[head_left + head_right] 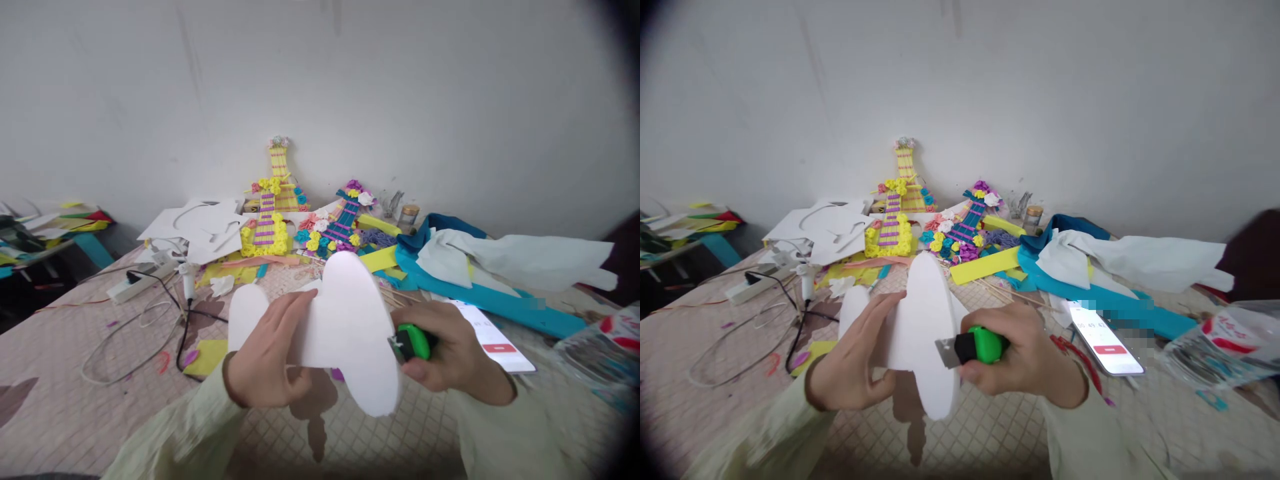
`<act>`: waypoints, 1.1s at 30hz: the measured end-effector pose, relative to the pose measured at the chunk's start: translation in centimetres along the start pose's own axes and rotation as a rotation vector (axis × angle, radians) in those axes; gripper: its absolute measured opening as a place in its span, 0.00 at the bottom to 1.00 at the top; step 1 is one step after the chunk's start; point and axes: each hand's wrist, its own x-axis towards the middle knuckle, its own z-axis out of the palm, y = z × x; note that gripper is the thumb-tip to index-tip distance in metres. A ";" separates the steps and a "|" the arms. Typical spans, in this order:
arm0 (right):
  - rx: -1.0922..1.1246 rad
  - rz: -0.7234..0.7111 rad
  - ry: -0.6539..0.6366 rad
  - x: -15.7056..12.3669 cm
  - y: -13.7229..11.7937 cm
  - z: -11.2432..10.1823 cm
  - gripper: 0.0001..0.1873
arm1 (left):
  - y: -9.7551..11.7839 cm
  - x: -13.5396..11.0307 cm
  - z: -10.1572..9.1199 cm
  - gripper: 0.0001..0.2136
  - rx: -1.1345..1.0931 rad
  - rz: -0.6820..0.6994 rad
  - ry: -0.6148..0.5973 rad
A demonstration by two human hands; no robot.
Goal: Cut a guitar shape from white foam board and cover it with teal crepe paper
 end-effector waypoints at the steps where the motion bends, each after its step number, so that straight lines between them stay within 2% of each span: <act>1: 0.004 -0.001 -0.007 0.2 -0.4 0.1 0.18 | 0.1 0.2 0.3 0.42 -0.005 -0.002 0.012; 6: -0.002 -0.021 0.001 0.7 -2.0 0.4 0.20 | 0.8 1.1 1.8 0.41 -0.056 -0.059 0.139; 10: -0.034 -0.034 -0.025 0.3 -2.4 0.2 0.19 | 0.9 1.5 2.3 0.40 -0.096 -0.078 0.208; 19: -0.129 -0.055 -0.004 0.3 -2.4 -0.1 0.18 | 0.8 1.9 1.8 0.36 -0.216 -0.087 0.195; 25: -0.171 -0.046 -0.006 0.6 -2.3 0.0 0.22 | 0.5 1.7 1.6 0.36 -0.286 -0.059 0.140; 33: -0.305 -0.023 0.064 0.5 -2.1 -0.4 0.19 | 0.3 1.2 1.4 0.40 -0.258 -0.020 0.162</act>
